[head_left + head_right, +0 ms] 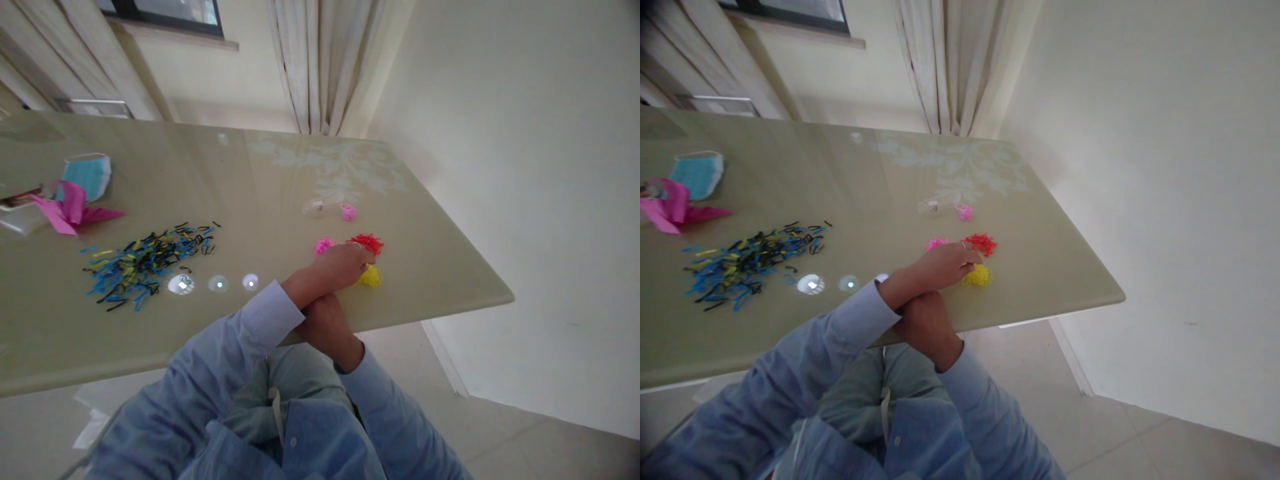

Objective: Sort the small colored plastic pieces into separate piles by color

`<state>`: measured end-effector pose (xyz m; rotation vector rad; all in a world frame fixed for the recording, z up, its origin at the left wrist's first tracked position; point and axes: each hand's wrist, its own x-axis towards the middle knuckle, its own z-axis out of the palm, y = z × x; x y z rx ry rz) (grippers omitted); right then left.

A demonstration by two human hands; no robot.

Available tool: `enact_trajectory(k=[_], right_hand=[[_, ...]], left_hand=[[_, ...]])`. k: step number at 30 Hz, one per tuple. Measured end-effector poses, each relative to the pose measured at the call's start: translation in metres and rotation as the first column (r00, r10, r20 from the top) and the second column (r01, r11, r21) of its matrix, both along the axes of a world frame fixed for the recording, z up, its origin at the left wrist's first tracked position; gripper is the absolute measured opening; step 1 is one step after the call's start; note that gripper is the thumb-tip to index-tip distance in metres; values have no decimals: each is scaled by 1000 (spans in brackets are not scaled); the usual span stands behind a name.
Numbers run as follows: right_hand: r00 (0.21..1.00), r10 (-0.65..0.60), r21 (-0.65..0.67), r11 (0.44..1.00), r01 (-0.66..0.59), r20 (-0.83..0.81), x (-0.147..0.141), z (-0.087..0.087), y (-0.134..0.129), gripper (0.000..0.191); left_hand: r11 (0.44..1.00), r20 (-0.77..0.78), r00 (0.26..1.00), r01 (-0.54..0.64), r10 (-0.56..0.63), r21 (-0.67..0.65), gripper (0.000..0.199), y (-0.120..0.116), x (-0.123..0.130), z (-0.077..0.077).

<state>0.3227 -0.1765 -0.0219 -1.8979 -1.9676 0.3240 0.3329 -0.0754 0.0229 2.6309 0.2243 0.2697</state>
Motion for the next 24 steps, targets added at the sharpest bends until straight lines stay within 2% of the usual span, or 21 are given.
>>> enact_trajectory(k=[3, 7, 11, 14, 17, 20, 24], right_hand=[[1000, 21, 23, 1000, -21, -13, 0, -2, 0, 38], [999, 5, 87, 996, -3, -31, 1, -6, 0, 28], [997, -20, 140, 990, 30, -72, 2, -5, 1, 17], [993, 12, 203, 979, 13, -118, 2, -2, 1, 16], [983, 49, 227, 974, -8, -175, 3, 2, 0, 17], [963, 63, 193, 981, -12, -261, 5, 4, -1, 18], [934, -3, 98, 994, 41, -358, 9, 10, 4, 18]], left_hand=[[998, 11, 998, -65, 65, -15, 32, 0, -7, 2], [990, 45, 989, -141, 142, -29, 37, 1, -27, 5], [974, 115, 967, -220, 226, -59, 28, 3, -63, 5], [958, 221, 934, -260, 282, -122, 23, 6, -99, 4], [918, 290, 876, -332, 386, -219, 20, 6, -139, 0], [866, 289, 823, -420, 489, -270, 19, 3, -177, -10], [770, 256, 736, -535, 626, -347, 20, -4, -216, -27]])
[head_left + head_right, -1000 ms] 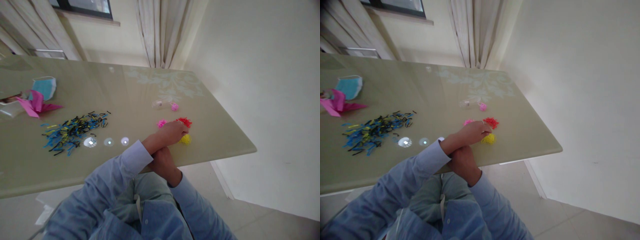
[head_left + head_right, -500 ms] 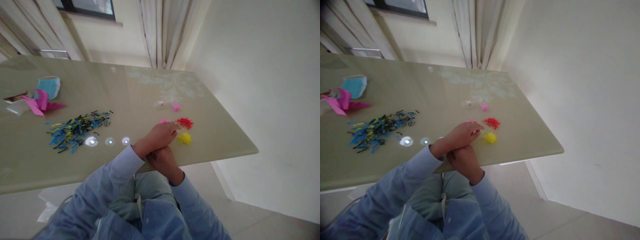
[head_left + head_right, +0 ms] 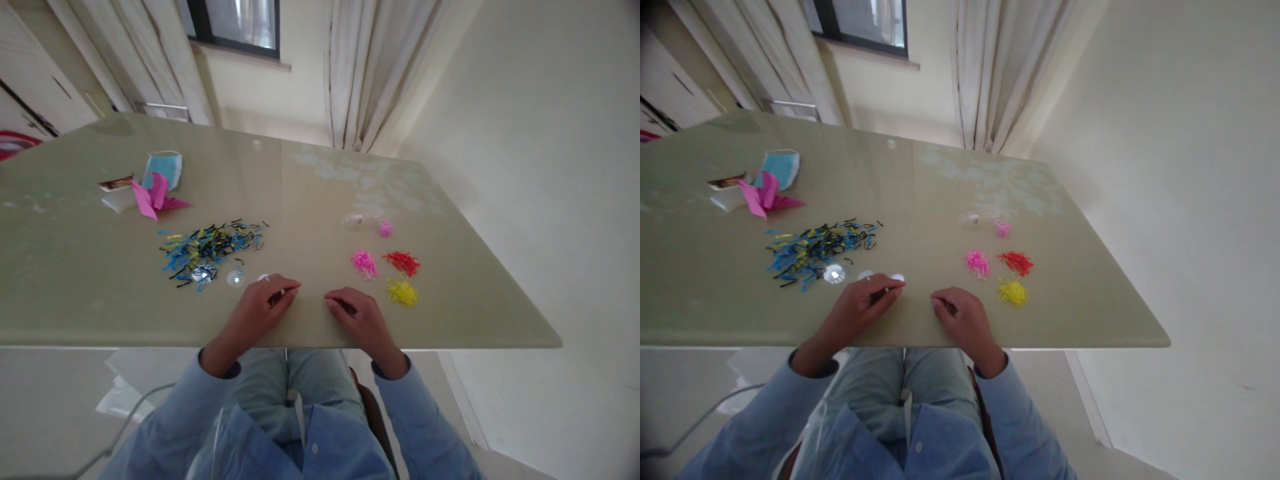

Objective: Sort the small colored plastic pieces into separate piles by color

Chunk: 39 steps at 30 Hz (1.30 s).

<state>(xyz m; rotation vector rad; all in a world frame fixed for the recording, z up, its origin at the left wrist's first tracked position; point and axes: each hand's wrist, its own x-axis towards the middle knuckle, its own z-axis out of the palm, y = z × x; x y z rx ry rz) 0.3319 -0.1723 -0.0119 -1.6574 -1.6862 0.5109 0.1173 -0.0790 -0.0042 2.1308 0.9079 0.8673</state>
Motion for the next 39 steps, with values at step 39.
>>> enact_trajectory(k=[39], right_hand=[[599, 385, -207, 916, -345, 702, -112, 36, 221, 35]], left_hand=[[841, 465, 845, 34, 265, -540, 30, -1, -23, -10]])
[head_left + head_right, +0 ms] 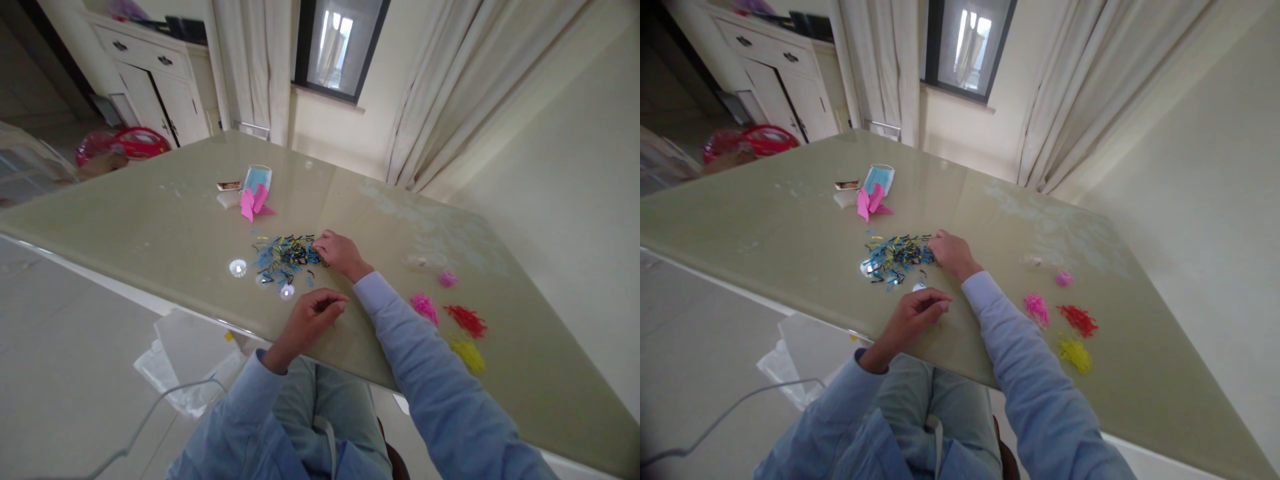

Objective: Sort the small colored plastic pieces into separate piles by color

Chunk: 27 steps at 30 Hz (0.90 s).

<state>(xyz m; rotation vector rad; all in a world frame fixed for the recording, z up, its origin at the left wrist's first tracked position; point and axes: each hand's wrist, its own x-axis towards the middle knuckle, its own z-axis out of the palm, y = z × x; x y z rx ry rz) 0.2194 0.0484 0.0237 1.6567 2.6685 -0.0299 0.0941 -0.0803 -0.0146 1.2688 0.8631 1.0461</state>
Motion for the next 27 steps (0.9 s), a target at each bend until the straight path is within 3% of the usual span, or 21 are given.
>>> enact_trajectory(k=[13, 20, 27], right_hand=[[989, -73, 72, 994, 82, -126, 21, 5, -23, 32], [869, -78, 107, 983, 149, -488, 46, -3, -47, 18], [813, -137, 29, 982, 185, -566, 47, -9, -52, 18]], left_hand=[[1000, 4, 1000, -11, 11, -4, 30, 1, 0, -2], [1000, -16, 1000, -22, 22, 8, 28, 0, -1, 1], [999, -25, 999, -40, 40, -16, 27, -2, -2, 4]])
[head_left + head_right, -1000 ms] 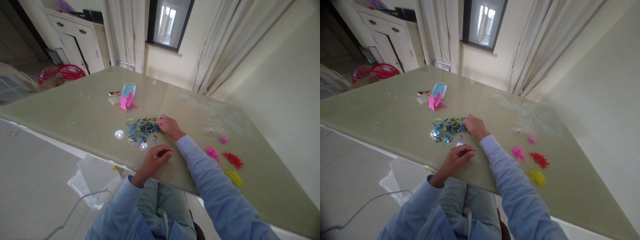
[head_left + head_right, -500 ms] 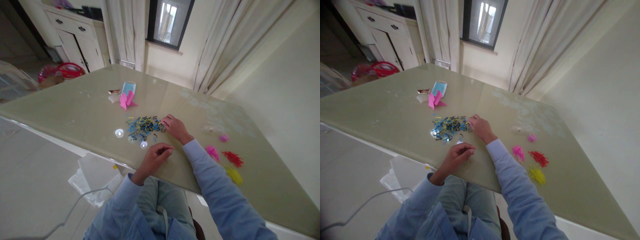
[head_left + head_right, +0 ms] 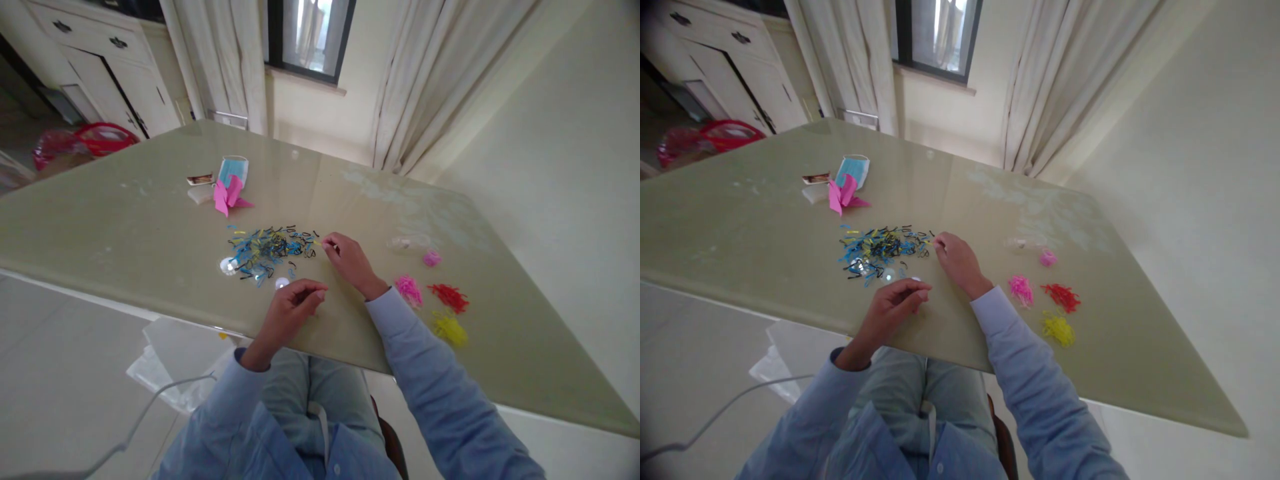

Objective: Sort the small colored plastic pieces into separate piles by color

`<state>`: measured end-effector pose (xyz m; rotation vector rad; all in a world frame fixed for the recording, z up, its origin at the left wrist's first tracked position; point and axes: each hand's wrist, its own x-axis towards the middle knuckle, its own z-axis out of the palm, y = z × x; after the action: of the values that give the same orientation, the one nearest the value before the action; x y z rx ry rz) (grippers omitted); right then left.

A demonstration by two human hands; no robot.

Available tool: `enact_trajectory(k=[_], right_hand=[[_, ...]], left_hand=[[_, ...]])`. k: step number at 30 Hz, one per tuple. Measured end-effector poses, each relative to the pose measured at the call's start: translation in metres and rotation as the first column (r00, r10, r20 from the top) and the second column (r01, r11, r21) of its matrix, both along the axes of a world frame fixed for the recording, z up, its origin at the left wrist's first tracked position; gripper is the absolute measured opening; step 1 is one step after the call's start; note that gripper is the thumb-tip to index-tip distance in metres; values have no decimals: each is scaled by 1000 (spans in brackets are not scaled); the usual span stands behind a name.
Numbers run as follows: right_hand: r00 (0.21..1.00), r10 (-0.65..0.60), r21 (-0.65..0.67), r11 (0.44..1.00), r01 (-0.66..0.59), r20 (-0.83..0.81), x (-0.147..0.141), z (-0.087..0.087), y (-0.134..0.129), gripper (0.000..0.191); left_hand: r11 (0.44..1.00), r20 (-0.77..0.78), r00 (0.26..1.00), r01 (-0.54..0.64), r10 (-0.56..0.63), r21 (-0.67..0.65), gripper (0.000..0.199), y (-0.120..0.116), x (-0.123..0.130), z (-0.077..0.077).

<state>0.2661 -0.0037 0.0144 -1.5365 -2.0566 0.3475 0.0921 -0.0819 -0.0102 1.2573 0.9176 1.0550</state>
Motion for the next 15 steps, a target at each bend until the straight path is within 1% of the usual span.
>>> enact_trajectory(k=[4, 7, 8, 9, 10, 11, 12, 13, 15], right_hand=[[999, 20, -30, 999, -21, -46, -8, -3, 9, 20], [996, 25, -33, 999, -28, -84, -12, -4, 9, 20], [991, 26, -49, 998, -32, -135, -12, -3, 7, 19], [976, 23, -82, 996, -41, -217, -12, -1, 4, 18], [944, 9, -129, 990, -54, -329, -12, 1, -1, 17], [886, -21, -186, 980, -74, -463, -11, 4, -7, 16], [798, -67, -242, 965, -100, -599, -11, 8, -15, 17], [687, -123, -287, 949, -129, -716, -10, 13, -23, 19], [423, -222, -323, 928, -185, -879, -8, 22, -43, 22]], left_hand=[[1000, 2, 1000, -13, 13, -9, 26, 0, 0, -1], [1000, 5, 1000, -22, 22, -9, 26, 1, 0, -2], [1000, 6, 1000, -25, 25, -10, 26, 1, 0, -2], [1000, 6, 1000, -27, 27, -12, 26, 1, 0, -2], [999, 6, 1000, -29, 29, -15, 26, 1, 0, -2], [999, 7, 999, -31, 31, -18, 26, 0, 0, -1], [999, 8, 999, -33, 33, -19, 25, 0, 0, -1], [999, 9, 999, -35, 35, -16, 24, 0, 0, -1], [999, 7, 999, -39, 39, -1, 22, -1, 0, -1]])
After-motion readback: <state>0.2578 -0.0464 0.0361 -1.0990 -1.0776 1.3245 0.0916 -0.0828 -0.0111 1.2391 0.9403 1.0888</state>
